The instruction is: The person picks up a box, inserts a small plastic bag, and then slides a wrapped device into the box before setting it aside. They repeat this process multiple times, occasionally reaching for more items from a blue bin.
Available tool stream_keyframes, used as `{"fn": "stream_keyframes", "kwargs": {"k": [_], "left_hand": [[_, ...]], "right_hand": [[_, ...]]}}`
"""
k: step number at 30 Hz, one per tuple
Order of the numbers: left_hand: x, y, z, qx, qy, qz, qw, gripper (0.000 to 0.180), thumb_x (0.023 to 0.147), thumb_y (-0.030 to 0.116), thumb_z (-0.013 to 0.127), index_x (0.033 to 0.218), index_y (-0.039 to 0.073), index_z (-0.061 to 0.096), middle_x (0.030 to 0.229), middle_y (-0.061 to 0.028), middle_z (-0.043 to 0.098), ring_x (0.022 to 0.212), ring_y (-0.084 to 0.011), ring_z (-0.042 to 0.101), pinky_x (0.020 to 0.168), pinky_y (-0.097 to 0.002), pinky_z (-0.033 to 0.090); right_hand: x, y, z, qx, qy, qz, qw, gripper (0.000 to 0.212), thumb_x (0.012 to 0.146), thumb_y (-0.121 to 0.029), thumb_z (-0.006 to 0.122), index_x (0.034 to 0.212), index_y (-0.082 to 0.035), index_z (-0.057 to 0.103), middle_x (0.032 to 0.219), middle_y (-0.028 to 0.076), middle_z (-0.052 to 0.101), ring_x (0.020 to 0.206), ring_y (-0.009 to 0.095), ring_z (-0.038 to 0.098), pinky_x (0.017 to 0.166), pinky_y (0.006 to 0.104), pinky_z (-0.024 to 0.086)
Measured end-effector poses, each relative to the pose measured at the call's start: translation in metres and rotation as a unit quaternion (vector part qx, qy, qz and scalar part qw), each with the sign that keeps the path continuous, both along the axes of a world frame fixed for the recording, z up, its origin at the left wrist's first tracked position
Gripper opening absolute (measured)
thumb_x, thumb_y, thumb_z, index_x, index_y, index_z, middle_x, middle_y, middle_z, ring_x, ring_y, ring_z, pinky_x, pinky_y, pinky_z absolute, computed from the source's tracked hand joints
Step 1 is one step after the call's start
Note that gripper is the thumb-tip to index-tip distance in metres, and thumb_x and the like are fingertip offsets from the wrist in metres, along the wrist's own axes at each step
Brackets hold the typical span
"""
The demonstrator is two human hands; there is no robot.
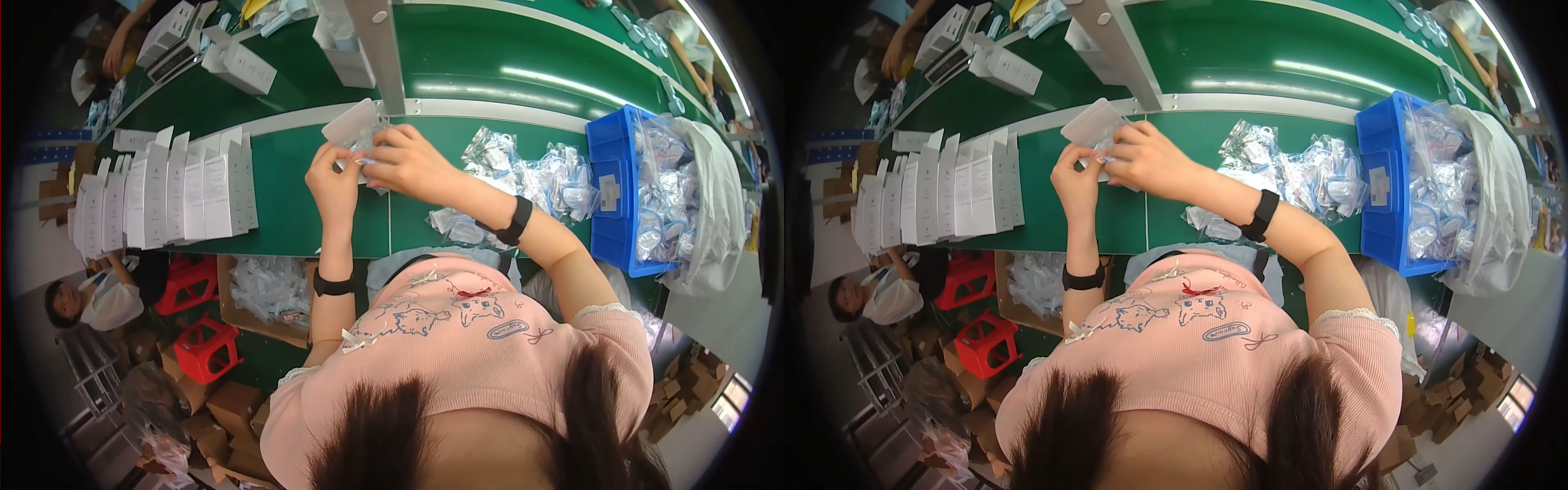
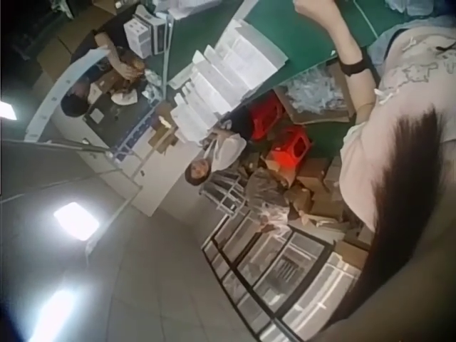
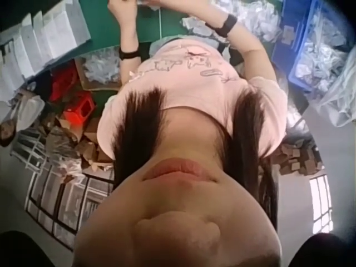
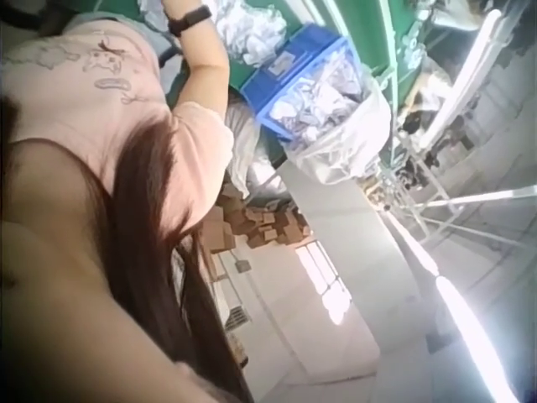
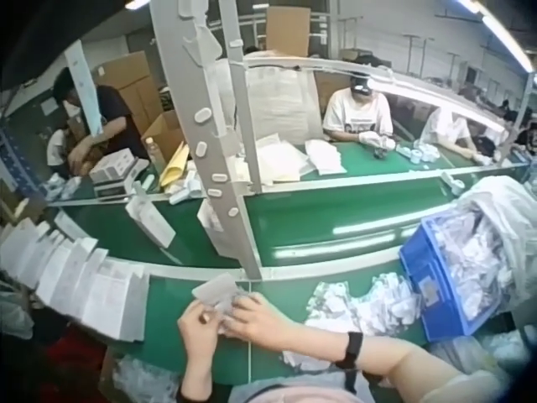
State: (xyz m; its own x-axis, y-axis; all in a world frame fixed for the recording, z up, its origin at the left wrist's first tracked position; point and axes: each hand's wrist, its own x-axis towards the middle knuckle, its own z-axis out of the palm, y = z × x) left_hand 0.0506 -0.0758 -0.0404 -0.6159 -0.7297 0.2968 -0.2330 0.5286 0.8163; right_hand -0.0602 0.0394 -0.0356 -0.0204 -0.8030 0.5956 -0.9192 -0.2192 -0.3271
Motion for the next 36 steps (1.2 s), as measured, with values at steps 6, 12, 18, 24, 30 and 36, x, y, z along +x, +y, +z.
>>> {"fn": "stream_keyframes", "kwargs": {"k": [6, 12, 18, 24, 30, 36], "left_hand": [[0.000, -0.006, -0.012, -0.015, 0.013, -0.016, 1.000, 0.017, 0.064, 0.007, 0.070, 0.067, -0.002, 0.056, 0.077, -0.0133, 0.059, 0.054, -0.0169, 0.050, 0.047, -0.0260, 0.036], [0.005, -0.008, -0.010, -0.008, 0.002, 0.009, 1.000, 0.016, 0.068, 0.006, 0.067, 0.063, -0.002, 0.054, 0.078, -0.0104, 0.060, 0.056, -0.0134, 0.047, 0.046, -0.0258, 0.035], [-0.020, 0.006, 0.004, 0.164, 0.146, -0.028, 0.975, 0.016, 0.072, 0.005, 0.065, 0.081, -0.001, 0.054, 0.098, -0.0137, 0.057, 0.078, -0.0162, 0.054, 0.066, -0.0224, 0.041], [0.023, -0.109, -0.010, -0.339, -0.206, 0.102, 0.912, 0.069, 0.068, 0.023, 0.071, 0.125, 0.005, 0.036, 0.133, -0.0194, 0.030, 0.124, -0.0332, 0.028, 0.097, -0.0467, 0.030], [0.084, -0.162, -0.038, -0.309, -0.551, 0.212, 0.746, 0.083, 0.068, 0.018, 0.069, 0.135, 0.012, 0.021, 0.139, -0.0141, 0.022, 0.127, -0.0341, 0.022, 0.093, -0.0567, 0.027], [0.078, -0.152, -0.045, -0.307, -0.511, 0.189, 0.780, 0.078, 0.072, 0.002, 0.058, 0.137, 0.014, 0.016, 0.140, -0.0146, 0.020, 0.128, -0.0333, 0.021, 0.094, -0.0550, 0.027]], "right_hand": [[-0.008, 0.000, -0.006, 0.119, 0.051, -0.030, 0.991, 0.029, 0.064, -0.025, 0.067, 0.086, -0.008, 0.060, 0.090, 0.007, 0.054, 0.099, 0.024, 0.046, 0.084, 0.0360, 0.036], [-0.026, 0.023, -0.006, -0.008, -0.018, -0.017, 1.000, 0.064, 0.059, -0.032, 0.073, 0.112, -0.004, 0.050, 0.113, 0.012, 0.048, 0.111, 0.029, 0.042, 0.098, 0.0352, 0.030], [-0.036, 0.020, -0.055, 0.000, -0.402, 0.011, 0.916, 0.087, 0.056, -0.033, 0.077, 0.126, -0.003, 0.036, 0.120, 0.015, 0.044, 0.115, 0.030, 0.039, 0.100, 0.0347, 0.028], [-0.096, 0.063, -0.049, -0.045, -0.574, -0.144, 0.805, 0.088, 0.058, -0.022, 0.078, 0.129, -0.004, 0.029, 0.122, 0.011, 0.043, 0.114, 0.021, 0.041, 0.095, 0.0325, 0.033], [-0.197, 0.064, -0.041, -0.196, -0.558, -0.237, 0.770, 0.087, 0.059, -0.022, 0.078, 0.128, -0.003, 0.028, 0.118, 0.013, 0.044, 0.112, 0.021, 0.042, 0.094, 0.0322, 0.035], [-0.275, 0.043, -0.090, -0.196, -0.476, -0.321, 0.795, 0.089, 0.058, -0.024, 0.078, 0.128, -0.001, 0.027, 0.120, 0.016, 0.042, 0.111, 0.026, 0.043, 0.093, 0.0339, 0.035]]}}
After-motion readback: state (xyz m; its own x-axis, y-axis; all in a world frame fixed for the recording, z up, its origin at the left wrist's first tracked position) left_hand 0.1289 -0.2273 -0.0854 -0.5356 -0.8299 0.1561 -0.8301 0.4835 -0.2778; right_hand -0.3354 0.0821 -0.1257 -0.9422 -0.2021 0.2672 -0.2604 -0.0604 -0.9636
